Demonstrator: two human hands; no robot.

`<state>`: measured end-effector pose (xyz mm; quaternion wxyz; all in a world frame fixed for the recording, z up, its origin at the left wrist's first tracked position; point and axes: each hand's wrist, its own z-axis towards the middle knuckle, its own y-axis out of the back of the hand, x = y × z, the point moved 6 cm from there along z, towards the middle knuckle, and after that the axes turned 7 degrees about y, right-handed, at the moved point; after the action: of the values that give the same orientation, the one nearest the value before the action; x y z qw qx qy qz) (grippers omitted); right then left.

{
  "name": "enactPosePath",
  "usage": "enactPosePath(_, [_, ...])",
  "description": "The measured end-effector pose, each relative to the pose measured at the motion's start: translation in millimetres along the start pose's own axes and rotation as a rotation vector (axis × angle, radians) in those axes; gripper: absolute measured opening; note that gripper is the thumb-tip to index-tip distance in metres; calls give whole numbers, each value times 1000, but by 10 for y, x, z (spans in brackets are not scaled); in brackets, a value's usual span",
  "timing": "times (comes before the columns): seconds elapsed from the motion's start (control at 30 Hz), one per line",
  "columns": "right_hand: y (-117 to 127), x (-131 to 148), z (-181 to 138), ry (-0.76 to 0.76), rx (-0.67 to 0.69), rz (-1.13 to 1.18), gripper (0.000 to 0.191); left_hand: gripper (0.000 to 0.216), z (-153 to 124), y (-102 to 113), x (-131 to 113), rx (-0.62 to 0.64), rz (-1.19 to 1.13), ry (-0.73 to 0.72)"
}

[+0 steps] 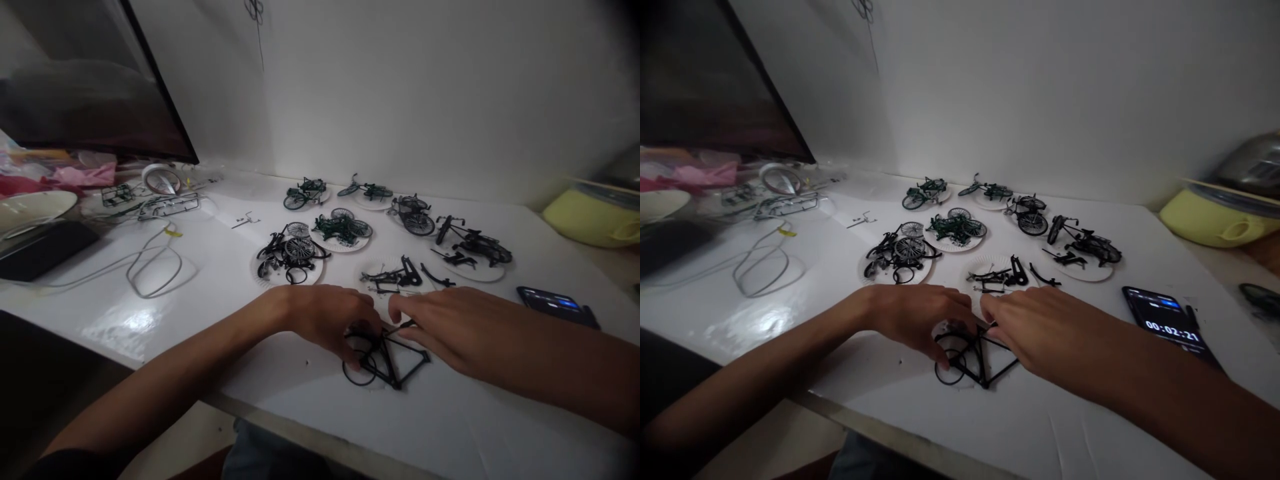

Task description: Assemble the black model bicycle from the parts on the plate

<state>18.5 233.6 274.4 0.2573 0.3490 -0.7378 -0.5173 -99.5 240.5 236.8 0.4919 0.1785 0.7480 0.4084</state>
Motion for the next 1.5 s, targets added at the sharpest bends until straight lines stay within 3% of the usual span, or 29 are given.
enactPosePath(0.13, [31, 4, 76, -20, 69, 34, 22, 39, -7, 9, -9, -9, 14, -18])
enactPosePath(0.5, [-86, 7, 102, -104, 10, -94, 48, 43, 4, 7, -14, -5, 15, -22])
enactPosePath(0.7, [-24, 29, 10, 24, 6, -46, 25, 41, -2, 15, -17, 11, -7, -1])
enactPosePath(0.9, [15, 5, 82, -82, 109, -62, 39, 40, -1, 7, -17, -25, -16, -48])
enactPosePath(1.17, [-12, -13, 35, -119, 51, -56, 46, 39, -5, 4, -13, -3, 3, -9])
enactPosePath(1.3, [2, -87, -52, -91, -91, 11, 40, 41, -11, 1, -21, -15, 19, -9])
enactPosePath(1.43, [77, -256, -195, -136, -412, 237, 44, 44, -47, 35, -33, -25, 17, -27])
enactPosePath(1.5, [2, -345, -251, -156, -545, 387, 37, 44, -70, 69, -15, -4, -67, 3])
